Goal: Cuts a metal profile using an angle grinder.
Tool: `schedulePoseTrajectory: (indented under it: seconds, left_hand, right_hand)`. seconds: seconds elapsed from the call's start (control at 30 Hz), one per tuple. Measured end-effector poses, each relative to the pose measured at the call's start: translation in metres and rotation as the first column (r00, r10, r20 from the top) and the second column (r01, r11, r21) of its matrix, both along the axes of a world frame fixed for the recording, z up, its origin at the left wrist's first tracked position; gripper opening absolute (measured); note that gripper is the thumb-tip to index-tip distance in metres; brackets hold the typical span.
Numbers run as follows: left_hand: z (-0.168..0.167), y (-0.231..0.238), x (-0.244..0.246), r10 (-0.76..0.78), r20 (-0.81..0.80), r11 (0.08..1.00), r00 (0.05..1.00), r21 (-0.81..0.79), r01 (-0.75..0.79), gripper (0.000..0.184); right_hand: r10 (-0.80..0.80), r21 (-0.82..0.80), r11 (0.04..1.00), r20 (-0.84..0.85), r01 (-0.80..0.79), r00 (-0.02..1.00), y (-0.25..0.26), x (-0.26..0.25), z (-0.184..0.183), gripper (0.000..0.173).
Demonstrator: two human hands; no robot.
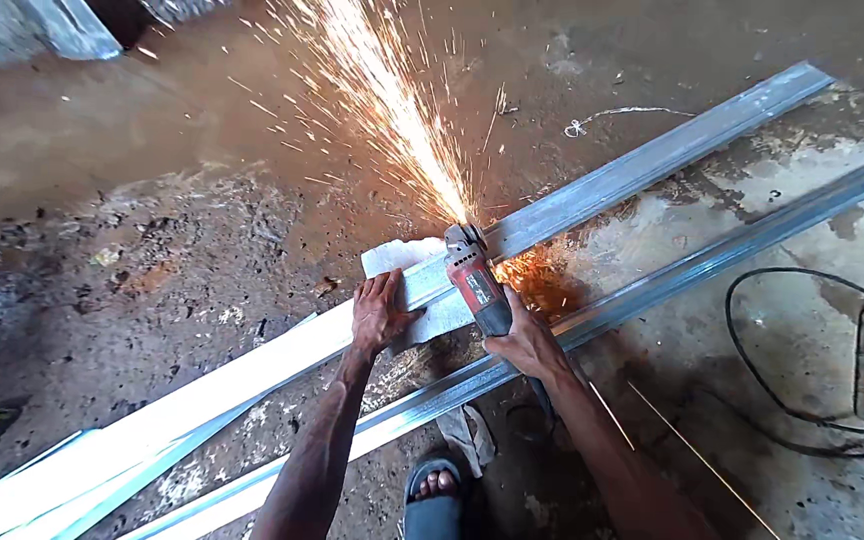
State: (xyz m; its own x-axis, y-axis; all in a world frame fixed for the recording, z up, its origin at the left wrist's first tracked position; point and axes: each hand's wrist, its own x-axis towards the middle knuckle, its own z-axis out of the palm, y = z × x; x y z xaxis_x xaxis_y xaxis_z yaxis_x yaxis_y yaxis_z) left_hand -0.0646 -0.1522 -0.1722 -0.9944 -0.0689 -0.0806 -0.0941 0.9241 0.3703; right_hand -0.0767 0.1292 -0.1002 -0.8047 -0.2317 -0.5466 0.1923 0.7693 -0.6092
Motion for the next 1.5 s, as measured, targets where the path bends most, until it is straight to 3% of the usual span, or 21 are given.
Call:
schedulePoseTrajectory:
  seconds: [0.57,1.5]
  left_hand:
    - [-0.007,-0.004,0.000,-0.062,-0.105,0.998,0.993,-0.018,0.061,0.090]
    - [-0.006,-0.006,-0.001,-0.049,-0.076,0.999,0.996,-0.001,0.050,0.093]
  right_hand:
    - [0.032,0.042,0.998,0.083,-0.036,0.996,-0.001,-0.007,0.024,0.106]
    - [0.058,0.023,0.998,0.119,-0.061,0.991,0.015,0.001,0.031,0.109]
